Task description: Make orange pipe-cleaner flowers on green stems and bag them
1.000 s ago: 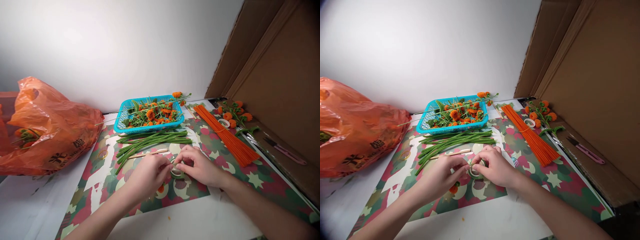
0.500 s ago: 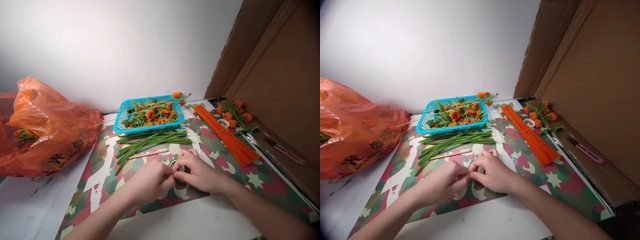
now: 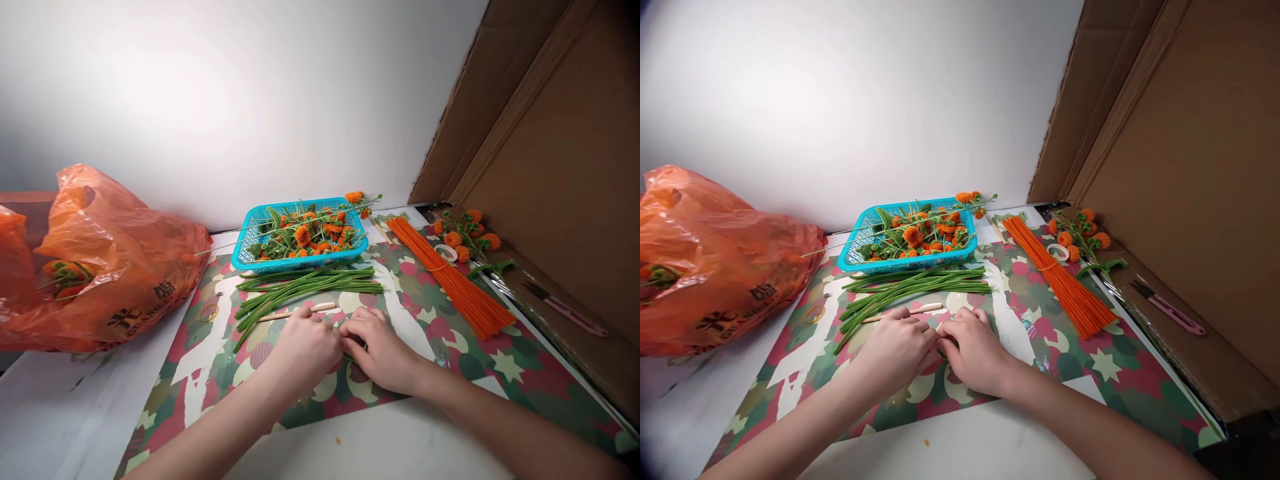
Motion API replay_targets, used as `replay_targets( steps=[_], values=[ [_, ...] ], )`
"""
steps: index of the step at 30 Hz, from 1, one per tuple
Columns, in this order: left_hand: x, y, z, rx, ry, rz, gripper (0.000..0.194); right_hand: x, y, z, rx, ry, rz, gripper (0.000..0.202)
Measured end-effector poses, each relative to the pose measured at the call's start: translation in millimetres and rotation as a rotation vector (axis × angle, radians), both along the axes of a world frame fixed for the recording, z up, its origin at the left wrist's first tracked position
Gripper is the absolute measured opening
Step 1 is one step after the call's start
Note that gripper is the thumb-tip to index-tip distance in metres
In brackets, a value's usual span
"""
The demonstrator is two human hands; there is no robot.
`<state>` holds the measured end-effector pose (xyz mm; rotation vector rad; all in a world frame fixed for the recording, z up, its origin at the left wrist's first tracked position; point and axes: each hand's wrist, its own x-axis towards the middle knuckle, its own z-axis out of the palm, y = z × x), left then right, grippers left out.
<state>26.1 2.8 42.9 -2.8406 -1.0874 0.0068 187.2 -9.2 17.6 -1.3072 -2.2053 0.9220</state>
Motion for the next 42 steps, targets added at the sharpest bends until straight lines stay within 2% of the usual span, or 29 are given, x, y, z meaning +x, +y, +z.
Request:
replay_targets(
  steps=[8, 15, 19, 21, 23, 24, 26, 29, 31, 34, 38, 42],
  values=[
    [9.7, 7.0, -6.9, 0.019, 0.011, 0.136, 0.029, -0.3, 3.1, -4.5, 0.046, 0.030, -0.082, 0.022],
    [18.6, 20.1, -4.2, -0.007, 0.028, 0.087, 0.022, 2.7, 14.8, -4.5, 0.048, 0.053, -0.193, 0.020],
    [12.8, 33.2, 7.6, -0.039, -0.016, 0.184, 0.021, 2.8, 14.8, -4.1, 0.059, 0.042, -0.201, 0.019],
    [2.0, 37.7, 18.7, -0.018, -0.024, 0.273, 0.021, 2.2, 12.7, -2.8, 0.067, 0.022, -0.198, 0.018],
    [-10.6, 37.2, 29.4, -0.010, -0.052, 0.299, 0.025, 2.0, 11.8, -0.4, 0.084, 0.015, -0.227, 0.018],
    [-16.2, 34.9, 33.3, -0.025, -0.129, 0.307, 0.028, 2.0, 12.1, 0.9, 0.071, 0.008, -0.209, 0.020],
    [-24.2, 28.1, 36.7, -0.196, -0.327, 0.328, 0.032, 2.4, 14.0, 3.2, 0.100, -0.016, -0.171, 0.019],
    [-29.2, 18.6, 32.5, -0.673, -0.721, 0.390, 0.037, 4.2, 16.5, 4.3, 0.119, -0.052, -0.104, 0.018],
    [-30.6, 15.1, 27.3, -0.898, -0.927, 0.339, 0.037, 6.2, 16.3, 4.8, 0.121, -0.086, -0.055, 0.023],
    [-33.2, 12.5, 20.9, -1.048, -1.129, 0.255, 0.035, 9.7, 14.4, 6.2, 0.150, -0.144, 0.007, 0.031],
    [-36.4, 7.9, 18.3, -1.199, -1.341, 0.214, 0.034, 14.9, 13.8, 6.2, 0.216, -0.140, 0.026, 0.032],
    [-36.4, 1.9, 21.6, -1.253, -1.459, 0.193, 0.028, 21.2, 14.0, 4.1, 0.227, -0.076, 0.012, 0.031]
  ],
)
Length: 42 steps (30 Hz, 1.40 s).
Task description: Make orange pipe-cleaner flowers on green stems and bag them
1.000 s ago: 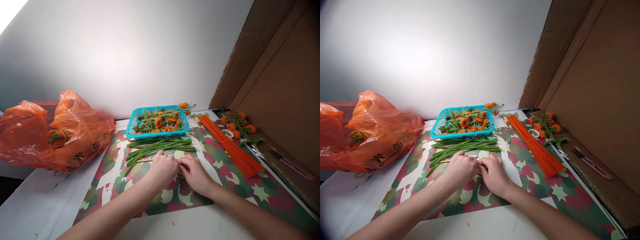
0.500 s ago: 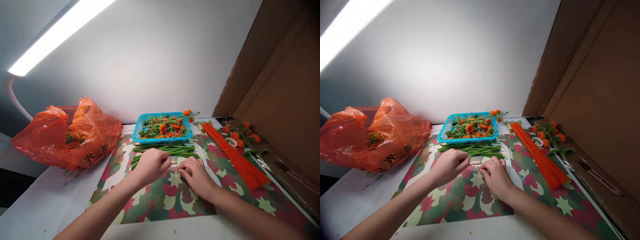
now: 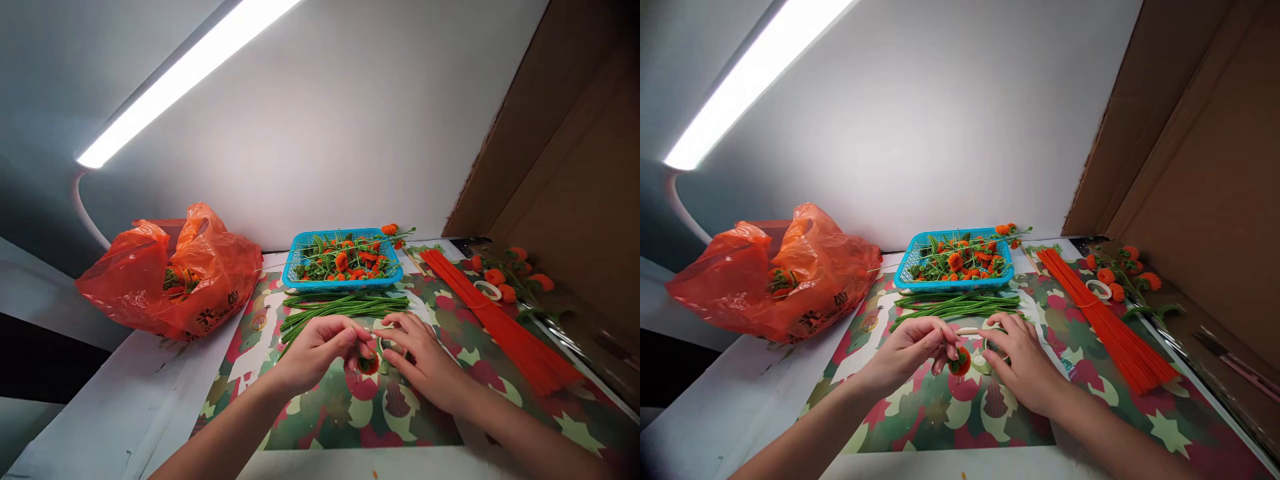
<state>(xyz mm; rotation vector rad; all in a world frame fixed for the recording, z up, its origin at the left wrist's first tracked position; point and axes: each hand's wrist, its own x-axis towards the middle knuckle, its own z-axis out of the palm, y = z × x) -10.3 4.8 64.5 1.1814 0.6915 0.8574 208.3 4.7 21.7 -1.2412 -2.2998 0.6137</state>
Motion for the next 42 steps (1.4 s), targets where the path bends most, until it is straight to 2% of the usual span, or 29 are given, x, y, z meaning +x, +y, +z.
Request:
replay_targets(
  steps=[7, 9, 12, 15, 18, 19, 21, 23, 26, 28, 31, 34, 38, 42],
  values=[
    [-2.0, -4.4, 0.8, -0.046, -0.057, 0.051, 0.025, 6.0, -3.6, -1.3, -0.001, 0.153, -0.079, 0.023],
    [-3.4, -1.2, -0.5, -0.065, -0.095, 0.117, 0.024, 4.6, -4.2, -2.3, -0.021, 0.229, -0.079, 0.022],
    [-5.3, 8.7, -0.9, -0.111, -0.174, 0.301, 0.027, -1.6, -9.4, -1.4, -0.076, 0.362, -0.078, 0.019],
    [-7.5, 20.1, 1.1, -0.134, -0.211, 0.469, 0.034, -12.0, -21.2, 4.0, -0.143, 0.411, 0.014, 0.016],
    [-10.1, 26.0, 3.1, -0.110, -0.190, 0.550, 0.036, -25.1, -31.5, 11.3, -0.203, 0.379, 0.179, 0.016],
    [-10.8, 26.2, 3.4, -0.099, -0.180, 0.556, 0.036, -30.1, -32.3, 13.6, -0.202, 0.397, 0.167, 0.016],
    [-11.7, 24.5, 2.9, -0.075, -0.164, 0.543, 0.036, -41.6, -29.2, 18.0, -0.223, 0.494, 0.044, 0.024],
    [-12.2, 21.2, 1.1, -0.046, -0.164, 0.520, 0.034, -55.1, -21.2, 21.5, -0.364, 0.653, -0.085, 0.040],
    [-14.5, 15.6, -3.3, 0.018, -0.161, 0.489, 0.032, -74.8, -8.1, 23.5, -0.661, 0.920, 0.000, 0.047],
    [-18.9, 12.1, -5.9, 0.100, -0.091, 0.488, 0.028, -83.5, -2.2, 22.2, -0.715, 1.002, -0.007, 0.044],
    [-30.3, 6.4, -6.2, 0.275, 0.134, 0.527, 0.019, -85.7, 2.2, 18.4, -0.606, 0.993, -0.075, 0.036],
    [-43.1, -0.4, -1.6, 0.470, 0.383, 0.571, 0.012, -78.2, 5.2, 16.8, -0.370, 0.844, -0.080, 0.025],
    [-52.4, -10.5, 6.5, 0.714, 0.732, 0.532, 0.010, -67.4, 10.8, 18.6, -0.008, 0.681, 0.017, 0.019],
    [-52.1, -17.4, 8.4, 0.780, 0.908, 0.527, 0.013, -63.7, 15.1, 16.4, 0.142, 0.610, 0.121, 0.024]
  ],
)
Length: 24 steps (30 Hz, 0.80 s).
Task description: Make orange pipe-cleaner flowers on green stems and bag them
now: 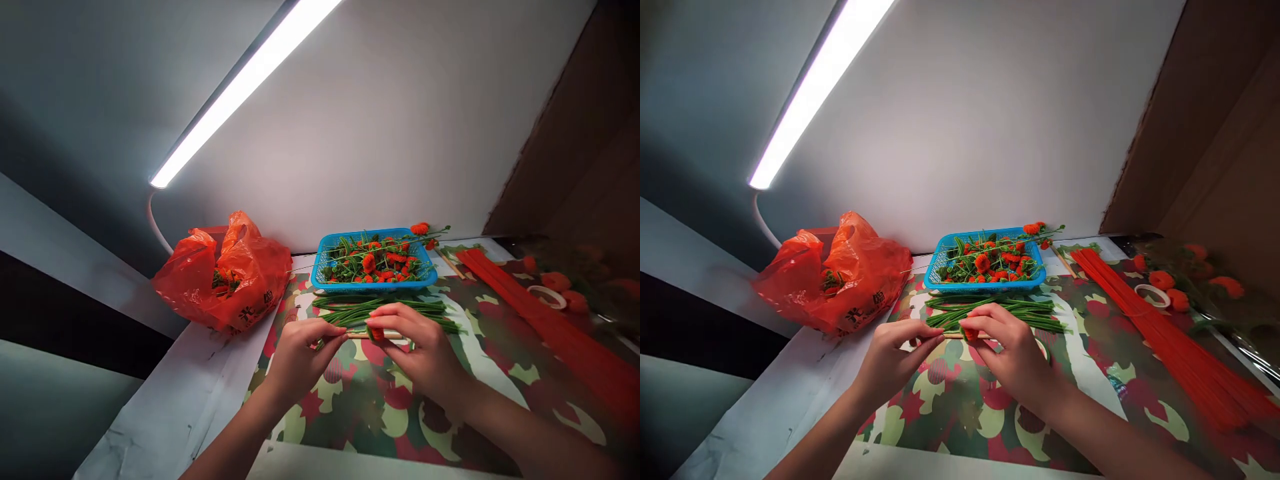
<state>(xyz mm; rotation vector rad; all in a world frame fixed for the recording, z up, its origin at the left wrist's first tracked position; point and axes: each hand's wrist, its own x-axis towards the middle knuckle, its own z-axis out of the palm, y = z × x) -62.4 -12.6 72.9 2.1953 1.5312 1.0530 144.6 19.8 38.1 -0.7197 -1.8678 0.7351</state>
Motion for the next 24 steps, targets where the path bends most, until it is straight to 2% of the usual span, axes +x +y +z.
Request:
replay_targets(
  steps=[4, 7, 13, 17, 21, 24],
  values=[
    [2.2, -0.2, -3.5, -0.102, 0.000, 0.048, 0.014, 0.8, 1.9, -1.8, -0.004, -0.003, 0.032, 0.026],
    [5.2, 2.1, -6.4, -0.135, 0.064, 0.021, 0.010, 1.1, 2.4, 4.7, -0.063, -0.001, 0.100, 0.028],
    [11.9, 4.8, -14.7, -0.023, 0.043, -0.128, 0.009, 0.9, 0.9, 22.8, -0.217, -0.039, 0.230, 0.037],
    [9.9, 5.3, -22.3, 0.024, -0.050, -0.180, 0.008, 5.3, 2.0, 22.1, -0.316, -0.015, 0.196, 0.048],
    [8.2, 4.9, -28.9, 0.183, -0.067, -0.157, 0.008, 8.8, 2.5, 20.9, -0.280, -0.034, 0.094, 0.045],
    [9.1, 3.7, -32.1, 0.280, -0.025, -0.157, 0.011, 7.3, -0.2, 22.8, -0.206, -0.028, 0.099, 0.041]
  ],
)
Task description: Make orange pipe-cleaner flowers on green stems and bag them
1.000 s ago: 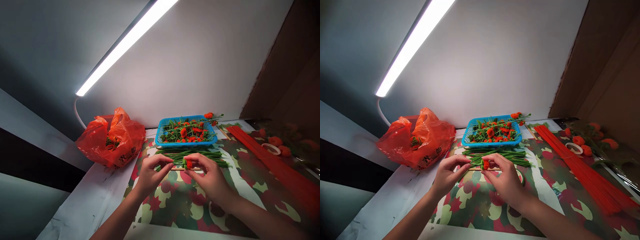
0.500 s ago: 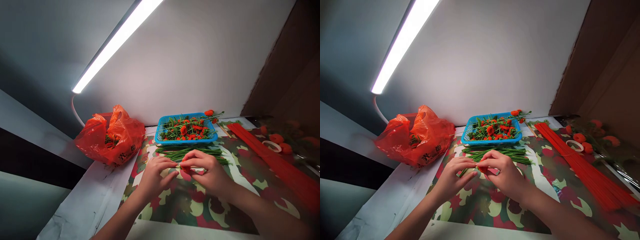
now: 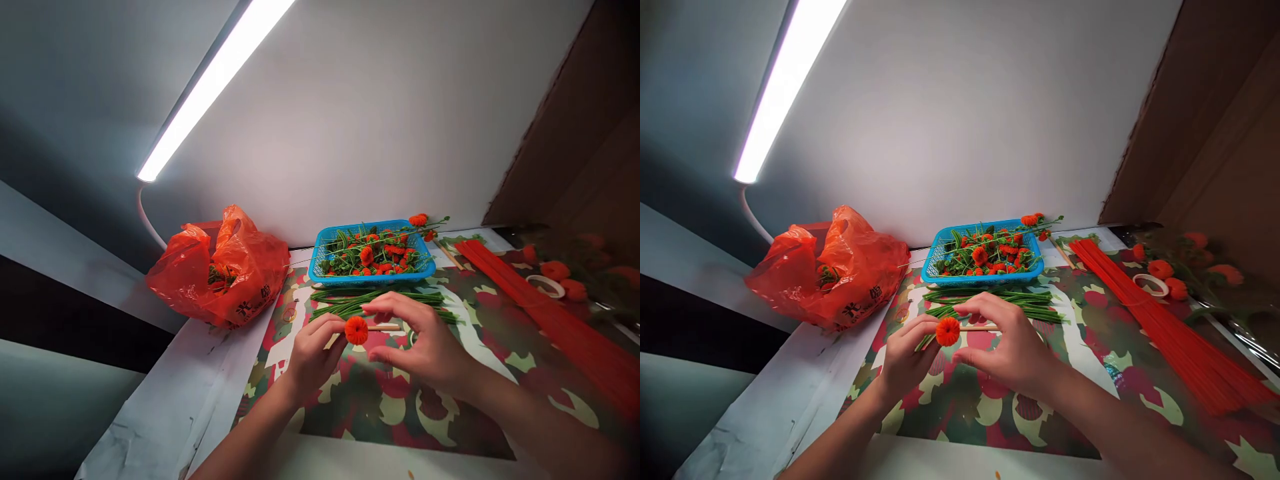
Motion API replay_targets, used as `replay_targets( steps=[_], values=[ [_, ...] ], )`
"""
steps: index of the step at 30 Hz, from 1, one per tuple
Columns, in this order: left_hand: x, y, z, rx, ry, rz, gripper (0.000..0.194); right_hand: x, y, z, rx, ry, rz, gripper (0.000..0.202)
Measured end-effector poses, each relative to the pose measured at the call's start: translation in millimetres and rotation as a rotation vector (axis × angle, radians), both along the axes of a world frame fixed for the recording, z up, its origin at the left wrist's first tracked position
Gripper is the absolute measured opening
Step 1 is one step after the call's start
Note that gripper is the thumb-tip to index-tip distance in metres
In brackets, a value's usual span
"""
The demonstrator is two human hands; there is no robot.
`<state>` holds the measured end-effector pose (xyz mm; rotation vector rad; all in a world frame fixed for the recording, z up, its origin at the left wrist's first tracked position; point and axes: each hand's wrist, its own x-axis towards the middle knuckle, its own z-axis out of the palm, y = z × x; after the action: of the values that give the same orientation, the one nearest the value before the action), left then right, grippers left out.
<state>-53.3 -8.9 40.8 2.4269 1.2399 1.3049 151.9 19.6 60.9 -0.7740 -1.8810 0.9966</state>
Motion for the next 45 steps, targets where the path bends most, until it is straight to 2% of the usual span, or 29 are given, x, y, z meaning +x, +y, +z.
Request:
replay_targets(
  steps=[4, 8, 11, 16, 18, 19, 21, 22, 23, 24, 25, 26, 28, 30, 32, 33, 36, 38, 40, 42, 43, 45],
  values=[
    [1.1, -0.6, -4.9, 0.078, 0.030, -0.003, 0.012, -5.3, -5.8, -0.4, 0.065, 0.032, 0.022, 0.039],
    [-0.4, 0.3, -9.9, 0.149, 0.050, -0.016, 0.012, -11.4, -10.7, -5.0, 0.174, 0.031, -0.048, 0.027],
    [-1.7, 0.0, -13.4, 0.150, 0.095, 0.012, 0.011, -14.3, -12.4, -9.5, 0.256, -0.003, -0.094, 0.019],
    [6.3, -2.2, -23.8, 0.143, 0.153, 0.042, 0.009, -16.2, -10.8, -22.0, 0.340, -0.116, -0.089, 0.020],
    [6.4, 0.2, -23.1, 0.114, 0.185, 0.055, 0.010, -15.7, -8.0, -26.5, 0.370, -0.180, -0.095, 0.020],
    [2.6, 2.2, -18.9, 0.108, 0.207, 0.076, 0.010, -14.8, -6.3, -27.9, 0.398, -0.207, -0.114, 0.023],
    [-15.7, 6.1, 0.0, 0.112, 0.218, 0.206, 0.014, -11.5, -2.7, -28.6, 0.441, -0.287, -0.145, 0.046],
    [-30.0, 6.9, 14.7, 0.106, 0.180, 0.356, 0.016, -9.2, -1.0, -28.1, 0.438, -0.320, -0.155, 0.053],
    [-47.2, 6.8, 31.8, 0.063, 0.137, 0.567, 0.017, -6.7, 0.5, -27.4, 0.424, -0.340, -0.154, 0.055],
    [-66.0, 6.1, 50.1, -0.030, 0.109, 0.835, 0.016, -4.2, 1.9, -26.7, 0.408, -0.351, -0.157, 0.055],
    [-85.3, 5.2, 68.2, -0.192, 0.121, 1.030, 0.016, -1.9, 3.2, -26.1, 0.398, -0.349, -0.164, 0.053],
    [-103.8, 4.9, 84.5, -0.275, 0.131, 1.092, 0.014, 0.0, 4.4, -25.9, 0.387, -0.345, -0.168, 0.051],
    [-133.9, 9.5, 108.0, -0.417, 0.151, 1.116, 0.012, 2.3, 6.2, -26.2, 0.365, -0.329, -0.164, 0.047],
    [-151.1, 23.6, 117.0, -0.562, 0.155, 1.095, 0.012, 2.9, 7.0, -27.2, 0.335, -0.324, -0.138, 0.044],
    [-156.4, 45.8, 115.0, -0.646, 0.125, 1.063, 0.011, 2.8, 6.8, -28.4, 0.304, -0.327, -0.100, 0.042],
    [-156.1, 58.3, 111.9, -0.671, 0.101, 1.047, 0.021, 2.8, 6.5, -28.9, 0.287, -0.331, -0.083, 0.042],
    [-152.3, 89.9, 105.0, -0.652, 0.001, 1.029, 0.034, 3.9, 6.2, -30.2, 0.251, -0.325, -0.057, 0.039],
    [-150.9, 99.3, 106.9, -0.602, -0.031, 1.012, 0.034, 5.3, 7.3, -30.6, 0.253, -0.299, -0.062, 0.036],
    [-148.9, 97.1, 114.1, -0.533, -0.030, 0.997, 0.034, 6.7, 8.7, -29.5, 0.269, -0.264, -0.075, 0.033],
    [-140.3, 85.3, 123.1, -0.437, -0.013, 0.996, 0.030, 7.4, 8.1, -25.4, 0.302, -0.227, -0.100, 0.029],
    [-131.5, 77.0, 126.5, -0.372, -0.002, 0.996, 0.023, 7.2, 6.2, -21.7, 0.335, -0.205, -0.115, 0.027],
    [-102.5, 58.5, 127.0, -0.236, 0.024, 0.983, 0.027, 5.1, -2.2, -11.0, 0.437, -0.147, -0.138, 0.023]
  ],
)
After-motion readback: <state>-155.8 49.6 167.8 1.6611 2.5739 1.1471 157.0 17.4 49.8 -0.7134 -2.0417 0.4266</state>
